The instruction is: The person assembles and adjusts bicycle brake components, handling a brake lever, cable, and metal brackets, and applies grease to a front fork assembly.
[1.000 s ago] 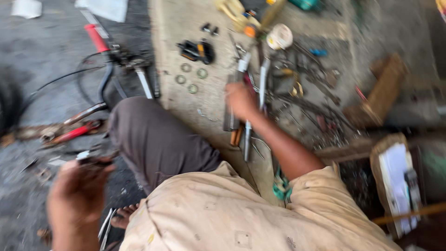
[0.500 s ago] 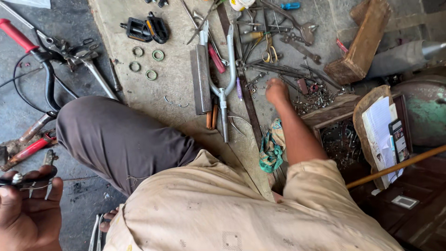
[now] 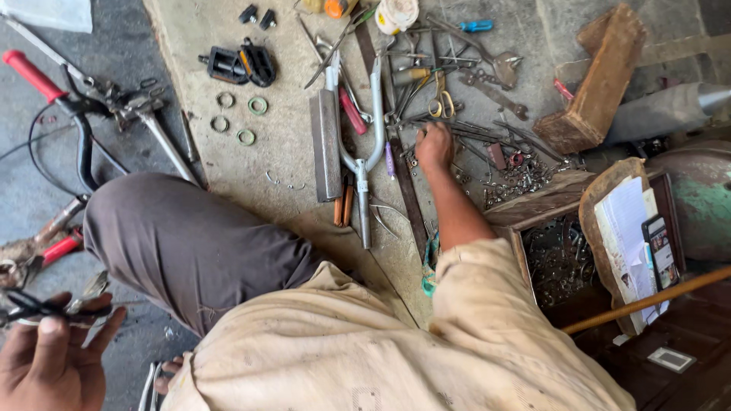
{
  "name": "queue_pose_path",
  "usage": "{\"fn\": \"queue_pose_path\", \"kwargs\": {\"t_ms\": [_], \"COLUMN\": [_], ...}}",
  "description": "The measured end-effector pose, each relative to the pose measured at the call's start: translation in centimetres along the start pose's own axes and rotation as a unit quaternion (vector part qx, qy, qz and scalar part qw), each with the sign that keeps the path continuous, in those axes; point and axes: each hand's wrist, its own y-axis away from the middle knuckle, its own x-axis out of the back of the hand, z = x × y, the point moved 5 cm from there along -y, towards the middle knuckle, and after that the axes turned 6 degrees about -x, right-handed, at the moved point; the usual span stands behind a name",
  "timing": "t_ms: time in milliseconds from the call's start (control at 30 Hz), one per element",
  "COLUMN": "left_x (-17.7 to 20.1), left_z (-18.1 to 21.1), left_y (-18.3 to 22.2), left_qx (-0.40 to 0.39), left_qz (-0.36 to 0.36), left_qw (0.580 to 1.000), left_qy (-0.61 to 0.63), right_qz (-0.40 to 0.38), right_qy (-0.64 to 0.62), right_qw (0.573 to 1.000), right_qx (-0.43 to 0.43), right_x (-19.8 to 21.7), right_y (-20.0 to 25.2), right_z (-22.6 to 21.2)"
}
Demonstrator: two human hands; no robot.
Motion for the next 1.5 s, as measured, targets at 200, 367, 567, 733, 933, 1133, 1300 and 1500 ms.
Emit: {"fn": "queue_pose_path", "kwargs": {"t_ms": [200,367,567,733,933,1133,1300,1500], "left_x": [0.5,1.9,2.3,1.8,0.7,-2.0,-3.6,-4.8], "left_z": [0.2,-1.2,-2.3,-2.4,-1.5,1.5,4.1,4.7], "left_y": [0.3,0.2,-0.7,-1.0,-0.9,0.6,3.4,3.5], "left_qx": [0.022,0.028,0.047,0.054,0.056,0.045,0.073,0.103], "left_qz": [0.039,0.050,0.050,0.059,0.072,0.078,0.133,0.194], "left_qw": [0.999,0.996,0.995,0.994,0.993,0.993,0.987,0.962], "left_qy": [0.030,0.067,0.068,0.077,0.072,0.083,0.054,0.163], "right_qz": [-0.049,-0.091,-0.077,-0.075,0.021,0.018,-0.089,-0.091], "right_qy": [0.061,0.053,0.065,0.070,-0.007,-0.030,0.059,-0.189], "right_qw": [0.997,0.994,0.994,0.995,0.999,0.985,0.969,0.972], "right_qx": [0.017,-0.010,0.028,-0.002,0.040,0.167,0.222,0.102], "right_x": [0.6,0.6,-0.9,-0.9,1.4,-0.6,-5.3,-3.8], "right_y": [-1.7,-0.8,-0.2,1.7,-3.4,-14.2,-18.1,-18.4], "right_z": [0.0,1.7,2.5,2.1,-5.6,-11.9,-14.4,-15.1]}}
